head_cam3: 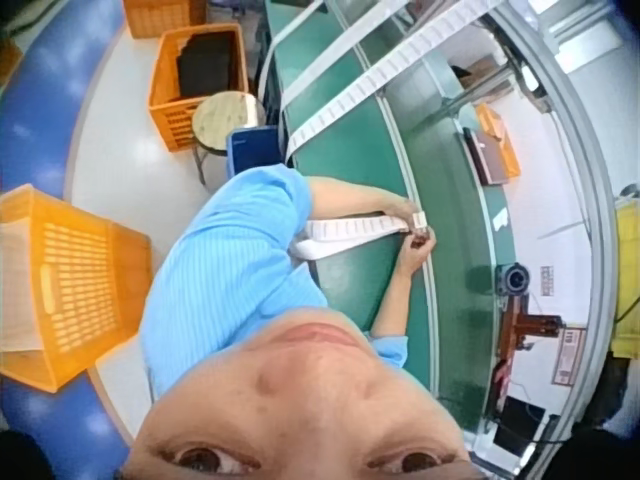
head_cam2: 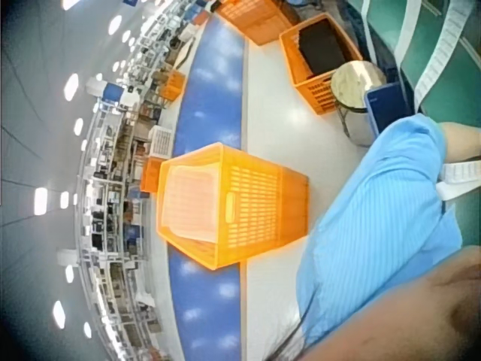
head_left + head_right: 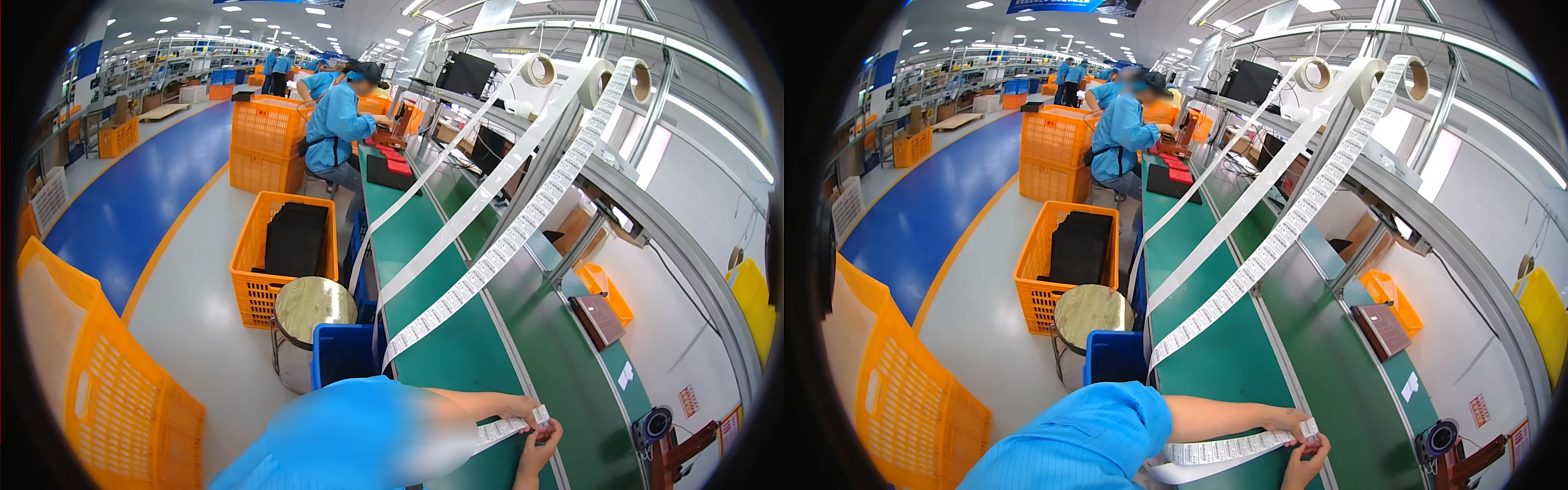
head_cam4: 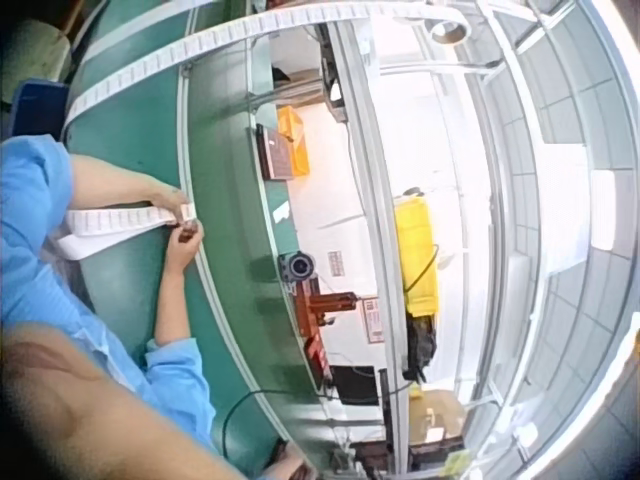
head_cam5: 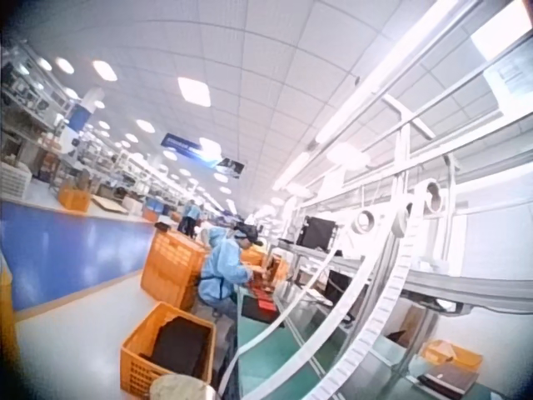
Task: The person pulls a tray of electronic devices closer, peels stickers from a strip and adheres them onto the back of each device by hand, and then folds the sticker strip.
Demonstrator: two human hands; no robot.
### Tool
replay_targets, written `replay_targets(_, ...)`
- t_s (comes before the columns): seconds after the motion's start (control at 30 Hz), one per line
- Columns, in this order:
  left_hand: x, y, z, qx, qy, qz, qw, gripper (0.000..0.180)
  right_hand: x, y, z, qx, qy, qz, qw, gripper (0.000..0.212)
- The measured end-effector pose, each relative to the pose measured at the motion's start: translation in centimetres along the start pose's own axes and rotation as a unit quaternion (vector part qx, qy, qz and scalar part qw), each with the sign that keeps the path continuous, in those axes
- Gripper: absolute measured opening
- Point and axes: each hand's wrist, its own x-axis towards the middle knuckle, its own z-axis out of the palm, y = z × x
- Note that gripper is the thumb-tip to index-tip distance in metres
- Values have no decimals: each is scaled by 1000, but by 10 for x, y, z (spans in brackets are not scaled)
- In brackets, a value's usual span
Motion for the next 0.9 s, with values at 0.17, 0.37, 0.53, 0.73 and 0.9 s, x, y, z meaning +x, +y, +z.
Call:
replay_targets(0.17, -3, 3, 2, 6, 1, -12, 1000, 20, 3, 4, 2, -51, 17, -22, 998, 37)
replay_targets(0.37, -1, 6, 3, 5, -10, -13, 1000, 22, 3, 3, 1, -74, 21, -13, 997, 39)
replay_targets(0.53, -4, 5, 2, 18, -4, -2, 1000, 24, 3, 5, 1, -81, 12, -28, 996, 37)
replay_targets(0.73, -2, 4, 2, -2, -8, 6, 1000, 25, 3, 4, 1, -79, 3, -30, 996, 34)
replay_targets(0.9, -2, 7, 1, -1, 12, -1, 1000, 24, 4, 25, 1, -45, 11, -13, 999, 23)
